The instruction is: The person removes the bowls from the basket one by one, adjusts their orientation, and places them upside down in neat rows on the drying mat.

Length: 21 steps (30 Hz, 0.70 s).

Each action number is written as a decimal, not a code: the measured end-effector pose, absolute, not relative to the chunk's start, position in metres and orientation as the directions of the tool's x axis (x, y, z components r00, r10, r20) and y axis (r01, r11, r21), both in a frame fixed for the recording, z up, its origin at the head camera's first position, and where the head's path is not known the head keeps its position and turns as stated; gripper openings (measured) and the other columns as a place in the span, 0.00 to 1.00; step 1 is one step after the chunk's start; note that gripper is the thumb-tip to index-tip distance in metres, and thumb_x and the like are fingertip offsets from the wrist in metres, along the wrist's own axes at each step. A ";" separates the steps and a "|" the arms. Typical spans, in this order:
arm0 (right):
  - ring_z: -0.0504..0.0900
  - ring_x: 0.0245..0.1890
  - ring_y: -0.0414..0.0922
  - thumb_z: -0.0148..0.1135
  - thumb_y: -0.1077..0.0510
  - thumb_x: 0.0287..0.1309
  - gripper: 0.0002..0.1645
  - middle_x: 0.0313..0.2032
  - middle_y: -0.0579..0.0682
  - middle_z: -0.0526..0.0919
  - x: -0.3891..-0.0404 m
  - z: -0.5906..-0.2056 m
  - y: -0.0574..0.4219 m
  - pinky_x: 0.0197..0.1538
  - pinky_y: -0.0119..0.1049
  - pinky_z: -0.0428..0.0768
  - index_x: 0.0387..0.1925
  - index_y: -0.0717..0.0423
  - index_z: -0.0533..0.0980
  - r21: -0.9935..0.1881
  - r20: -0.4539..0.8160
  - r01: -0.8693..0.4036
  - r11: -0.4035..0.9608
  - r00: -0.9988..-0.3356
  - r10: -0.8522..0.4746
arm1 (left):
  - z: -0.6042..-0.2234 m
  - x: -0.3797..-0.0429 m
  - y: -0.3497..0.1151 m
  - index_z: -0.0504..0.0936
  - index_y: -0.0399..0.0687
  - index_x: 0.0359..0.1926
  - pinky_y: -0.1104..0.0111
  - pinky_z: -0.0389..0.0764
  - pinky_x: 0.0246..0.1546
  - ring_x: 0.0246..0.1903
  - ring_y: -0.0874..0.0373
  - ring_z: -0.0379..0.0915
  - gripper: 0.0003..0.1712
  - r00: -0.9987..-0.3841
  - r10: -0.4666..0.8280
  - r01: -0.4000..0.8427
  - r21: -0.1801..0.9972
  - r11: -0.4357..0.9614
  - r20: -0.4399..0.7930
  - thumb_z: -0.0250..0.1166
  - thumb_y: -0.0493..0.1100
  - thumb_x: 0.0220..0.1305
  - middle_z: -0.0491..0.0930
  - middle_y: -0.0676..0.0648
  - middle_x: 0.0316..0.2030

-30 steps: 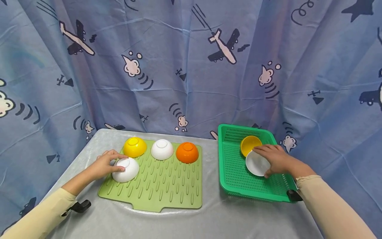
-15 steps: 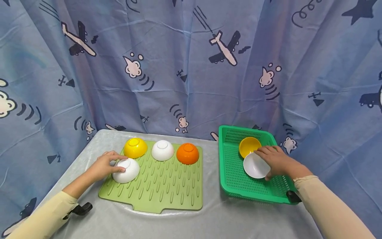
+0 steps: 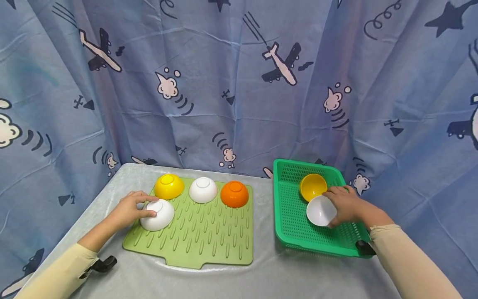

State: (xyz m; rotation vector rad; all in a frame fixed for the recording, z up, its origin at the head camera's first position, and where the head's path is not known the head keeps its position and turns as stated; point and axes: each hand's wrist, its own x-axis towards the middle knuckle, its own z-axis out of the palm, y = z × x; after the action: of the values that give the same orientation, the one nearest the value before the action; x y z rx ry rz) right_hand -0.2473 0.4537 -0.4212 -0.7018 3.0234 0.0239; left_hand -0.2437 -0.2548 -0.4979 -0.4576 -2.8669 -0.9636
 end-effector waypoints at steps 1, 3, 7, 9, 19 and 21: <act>0.70 0.60 0.65 0.88 0.36 0.25 0.62 0.60 0.64 0.76 -0.245 -0.420 0.453 0.62 0.69 0.55 0.63 0.62 0.75 -0.008 -0.036 -0.428 0.904 -0.903 -0.428 | -0.498 -0.243 -0.255 0.87 0.50 0.56 0.48 0.60 0.52 0.55 0.44 0.71 0.31 -0.953 0.253 0.303 0.577 0.758 0.168 0.80 0.55 0.51 0.83 0.49 0.46; 0.69 0.60 0.65 0.87 0.35 0.26 0.63 0.61 0.65 0.75 -0.240 -0.416 0.450 0.62 0.69 0.54 0.64 0.62 0.75 -0.036 -0.025 -0.400 0.916 -0.916 -0.401 | -0.499 -0.243 -0.254 0.87 0.50 0.56 0.48 0.60 0.52 0.55 0.44 0.71 0.31 -0.954 0.253 0.299 0.580 0.757 0.162 0.79 0.56 0.52 0.83 0.49 0.47; 0.67 0.60 0.67 0.86 0.31 0.28 0.65 0.62 0.67 0.73 -0.229 -0.407 0.447 0.60 0.68 0.53 0.65 0.63 0.73 -0.079 0.008 -0.354 0.932 -0.935 -0.354 | -0.498 -0.243 -0.253 0.86 0.49 0.58 0.50 0.59 0.50 0.55 0.45 0.71 0.32 -0.954 0.254 0.298 0.582 0.757 0.157 0.79 0.57 0.53 0.82 0.49 0.46; 0.66 0.60 0.67 0.85 0.30 0.29 0.65 0.62 0.67 0.73 -0.223 -0.403 0.446 0.59 0.69 0.53 0.66 0.64 0.73 -0.104 0.031 -0.335 0.937 -0.942 -0.333 | -0.497 -0.242 -0.252 0.86 0.49 0.58 0.51 0.58 0.50 0.54 0.45 0.72 0.32 -0.954 0.256 0.299 0.581 0.757 0.157 0.78 0.57 0.53 0.82 0.50 0.46; 0.61 0.61 0.70 0.85 0.41 0.39 0.63 0.61 0.70 0.68 -0.203 -0.396 0.429 0.61 0.73 0.45 0.70 0.67 0.66 -0.296 0.188 -0.302 0.906 -0.949 -0.254 | -0.498 -0.239 -0.251 0.86 0.48 0.58 0.49 0.58 0.49 0.53 0.45 0.71 0.31 -0.949 0.260 0.315 0.557 0.769 0.179 0.78 0.53 0.55 0.82 0.48 0.46; 0.60 0.62 0.71 0.85 0.42 0.39 0.62 0.61 0.71 0.67 -0.202 -0.400 0.424 0.60 0.74 0.45 0.69 0.68 0.66 -0.316 0.230 -0.301 0.899 -0.944 -0.235 | -0.498 -0.237 -0.251 0.85 0.49 0.59 0.49 0.59 0.48 0.53 0.45 0.71 0.31 -0.948 0.262 0.317 0.549 0.773 0.179 0.78 0.54 0.56 0.82 0.48 0.46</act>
State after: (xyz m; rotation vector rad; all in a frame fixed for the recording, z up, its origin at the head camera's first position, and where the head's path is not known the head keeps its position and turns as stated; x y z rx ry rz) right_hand -0.2018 0.4236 -0.3997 -0.4624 3.2436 -0.5899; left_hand -0.2371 -0.2514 -0.4983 -0.4702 -2.8713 -0.9144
